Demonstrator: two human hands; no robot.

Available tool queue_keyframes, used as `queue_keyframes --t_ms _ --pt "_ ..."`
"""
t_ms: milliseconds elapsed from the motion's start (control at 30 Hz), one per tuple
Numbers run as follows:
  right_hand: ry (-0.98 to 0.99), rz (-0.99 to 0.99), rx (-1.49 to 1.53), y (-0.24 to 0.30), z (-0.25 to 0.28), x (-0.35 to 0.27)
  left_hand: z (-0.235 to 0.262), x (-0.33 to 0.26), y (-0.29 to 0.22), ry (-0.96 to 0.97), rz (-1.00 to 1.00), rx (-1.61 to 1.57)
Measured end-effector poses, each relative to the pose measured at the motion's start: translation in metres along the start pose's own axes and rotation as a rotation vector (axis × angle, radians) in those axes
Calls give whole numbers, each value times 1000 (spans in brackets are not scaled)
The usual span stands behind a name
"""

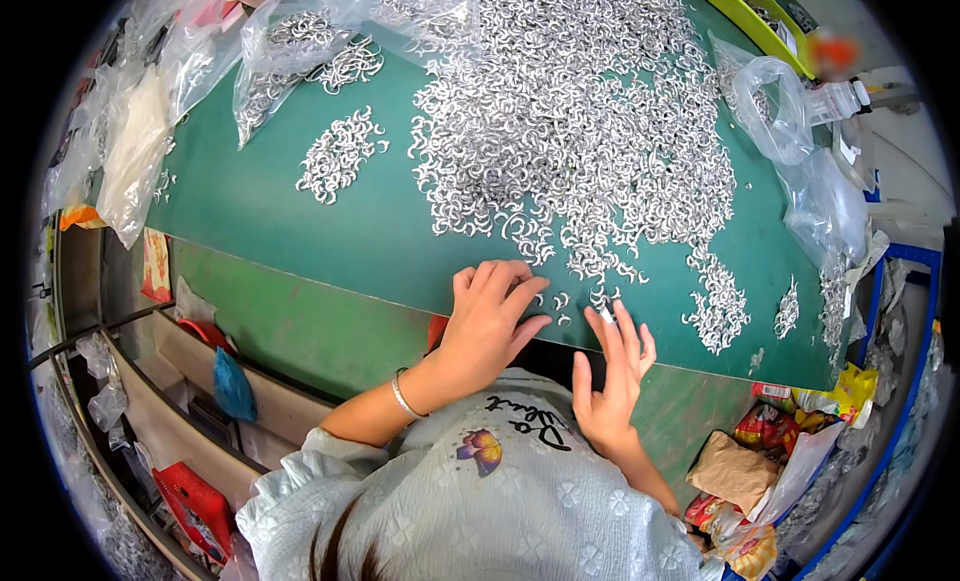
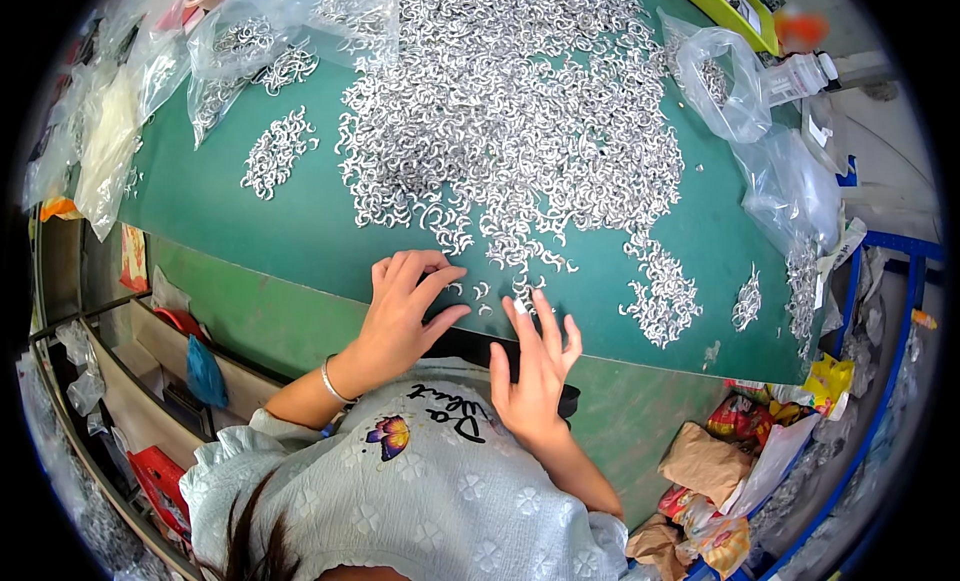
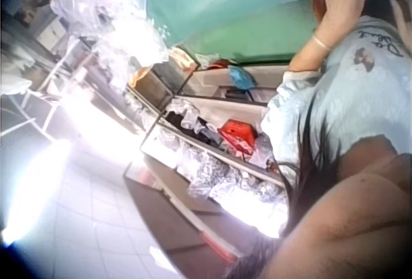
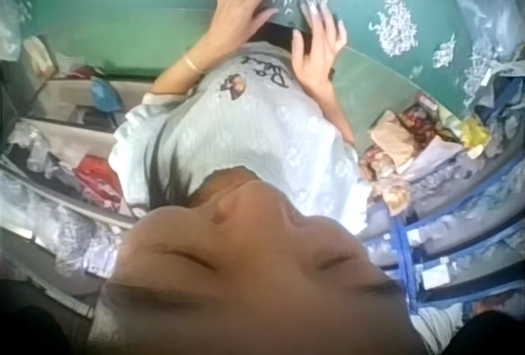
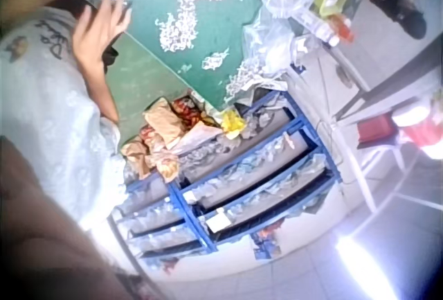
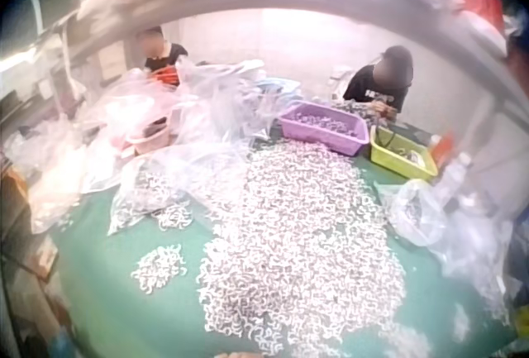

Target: The person sorts small crescent-shaped metal parts on a green workstation table by hand, picking them up individually and moving them into piles or containers.

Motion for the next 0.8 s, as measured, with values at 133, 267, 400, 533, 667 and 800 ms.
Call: queue_keyframes --t_ms 133,267,400,533,667,800 --pt "-44 34 -34 -1 8 5 -3 -7 9 30 27 -29" --pt "18 52 -3 1 4 21 -8 2 -8 32 10 -5" --pt "-25 24 7 -7 18 18 -17 0 -4 26 27 4" --pt "-67 12 -14 -12 20 6 -19 1 -8 35 15 15" --pt "-126 16 -6 -7 26 12 -39 9 -25 74 -58 98" --pt "-153 -17 -9 -15 33 6 -27 1 -7 9 -75 39"
Point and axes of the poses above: each hand's wrist, its own x-axis towards the middle knuckle, its own z-axis out of the back of the hand, y = z × x, the point moved 9 cm from there along x, towards the middle knuckle, and after that the axes turned 12 degrees about y, right-handed, at the moved point
